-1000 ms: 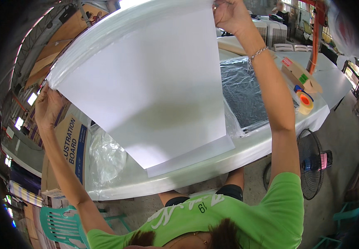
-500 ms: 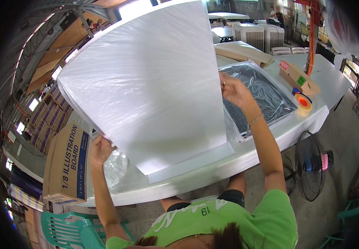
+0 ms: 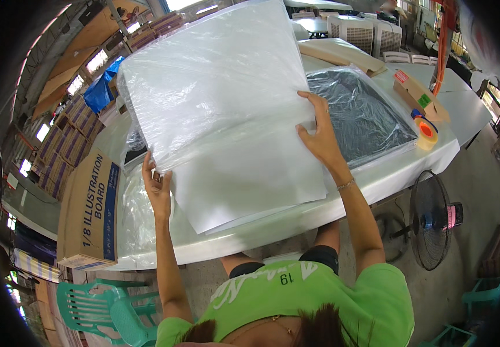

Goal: The person picks up plastic bags and slides them over illustration boards one at a time on a work table.

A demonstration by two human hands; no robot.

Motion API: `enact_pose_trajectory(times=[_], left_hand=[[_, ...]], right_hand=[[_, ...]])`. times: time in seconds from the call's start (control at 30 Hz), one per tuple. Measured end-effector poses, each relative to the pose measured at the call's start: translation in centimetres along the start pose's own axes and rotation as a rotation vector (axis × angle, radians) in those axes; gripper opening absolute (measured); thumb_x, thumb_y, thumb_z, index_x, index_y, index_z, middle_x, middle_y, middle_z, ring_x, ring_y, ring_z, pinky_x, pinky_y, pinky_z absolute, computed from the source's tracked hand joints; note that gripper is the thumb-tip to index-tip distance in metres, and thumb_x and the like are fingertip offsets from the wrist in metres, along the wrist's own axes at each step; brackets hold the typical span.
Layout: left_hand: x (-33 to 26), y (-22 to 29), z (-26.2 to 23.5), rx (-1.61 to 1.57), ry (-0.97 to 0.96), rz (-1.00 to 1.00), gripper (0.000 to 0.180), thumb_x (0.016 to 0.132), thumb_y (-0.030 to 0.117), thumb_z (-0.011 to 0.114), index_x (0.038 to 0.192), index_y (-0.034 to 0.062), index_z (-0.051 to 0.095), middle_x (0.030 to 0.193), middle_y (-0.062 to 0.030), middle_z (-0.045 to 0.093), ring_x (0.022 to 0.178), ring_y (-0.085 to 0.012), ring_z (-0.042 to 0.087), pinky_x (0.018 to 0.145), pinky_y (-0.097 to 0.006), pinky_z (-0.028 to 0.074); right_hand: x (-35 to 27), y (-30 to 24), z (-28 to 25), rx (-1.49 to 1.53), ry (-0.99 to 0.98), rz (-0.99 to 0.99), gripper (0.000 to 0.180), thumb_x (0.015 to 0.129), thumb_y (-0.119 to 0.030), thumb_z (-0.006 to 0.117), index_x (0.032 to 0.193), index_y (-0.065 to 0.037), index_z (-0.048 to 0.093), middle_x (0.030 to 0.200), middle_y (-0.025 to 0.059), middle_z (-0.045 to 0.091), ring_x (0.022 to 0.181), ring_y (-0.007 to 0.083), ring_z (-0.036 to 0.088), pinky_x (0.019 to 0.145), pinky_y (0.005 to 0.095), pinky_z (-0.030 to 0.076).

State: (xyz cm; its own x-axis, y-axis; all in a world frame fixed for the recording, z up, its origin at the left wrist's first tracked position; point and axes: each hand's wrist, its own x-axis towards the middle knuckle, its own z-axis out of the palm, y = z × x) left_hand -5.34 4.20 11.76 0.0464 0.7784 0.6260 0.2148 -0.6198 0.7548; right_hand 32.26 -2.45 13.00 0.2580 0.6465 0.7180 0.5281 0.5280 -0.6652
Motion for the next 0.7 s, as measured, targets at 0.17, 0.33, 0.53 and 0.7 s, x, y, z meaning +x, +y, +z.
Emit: enact_pose_trajectory(times=[0.17,0.33,0.53,0.7], left_hand=[[-1.1,-0.7,-0.3,0.034,0.074,-0.006,0.043,0.079,-0.01,0.057,0.119,0.0067,0.053,0.089,0.0014,0.044,0.071,-0.0047,0.038,0.061,-0.016,0.032],[-4.0,-1.8,-1.1,-0.008,0.202,-0.195,0.014,0.087,-0.003,0.055,0.099,0.0039,0.058,0.062,0.0085,0.034,0.057,-0.0013,0.028,0.053,-0.017,0.024],[-10.3,-3.2,-1.7,0.472,0.162,-0.277,0.018,0.075,-0.009,0.056,0.089,0.0001,0.062,0.061,0.0015,0.045,0.056,-0.0081,0.037,0.055,-0.021,0.034],[-16.2,-5.7,-2.7,0.47,0.119,-0.132,0.027,0.066,-0.013,0.056,0.09,-0.0032,0.062,0.079,-0.0093,0.063,0.067,-0.0176,0.054,0.069,-0.025,0.046]], right_hand=[[-1.0,0.2,0.0,-0.076,0.031,0.119,0.045,0.066,0.008,0.054,0.109,-0.007,0.057,0.097,0.0038,0.053,0.084,0.0196,0.051,0.073,0.0289,0.042],[-5.0,1.8,0.9,-0.289,0.058,0.148,0.028,0.061,0.011,0.049,0.086,-0.002,0.051,0.077,0.0087,0.049,0.068,0.0247,0.045,0.065,0.0299,0.039],[-11.3,4.2,0.6,-0.443,-0.069,0.24,0.031,0.06,0.016,0.042,0.085,-0.002,0.042,0.082,0.0128,0.046,0.074,0.0317,0.047,0.064,0.0345,0.04],[-15.5,3.4,0.5,-0.496,-0.225,0.256,0.04,0.061,0.02,0.044,0.094,-0.004,0.042,0.106,0.0153,0.043,0.087,0.0342,0.049,0.07,0.0412,0.042]])
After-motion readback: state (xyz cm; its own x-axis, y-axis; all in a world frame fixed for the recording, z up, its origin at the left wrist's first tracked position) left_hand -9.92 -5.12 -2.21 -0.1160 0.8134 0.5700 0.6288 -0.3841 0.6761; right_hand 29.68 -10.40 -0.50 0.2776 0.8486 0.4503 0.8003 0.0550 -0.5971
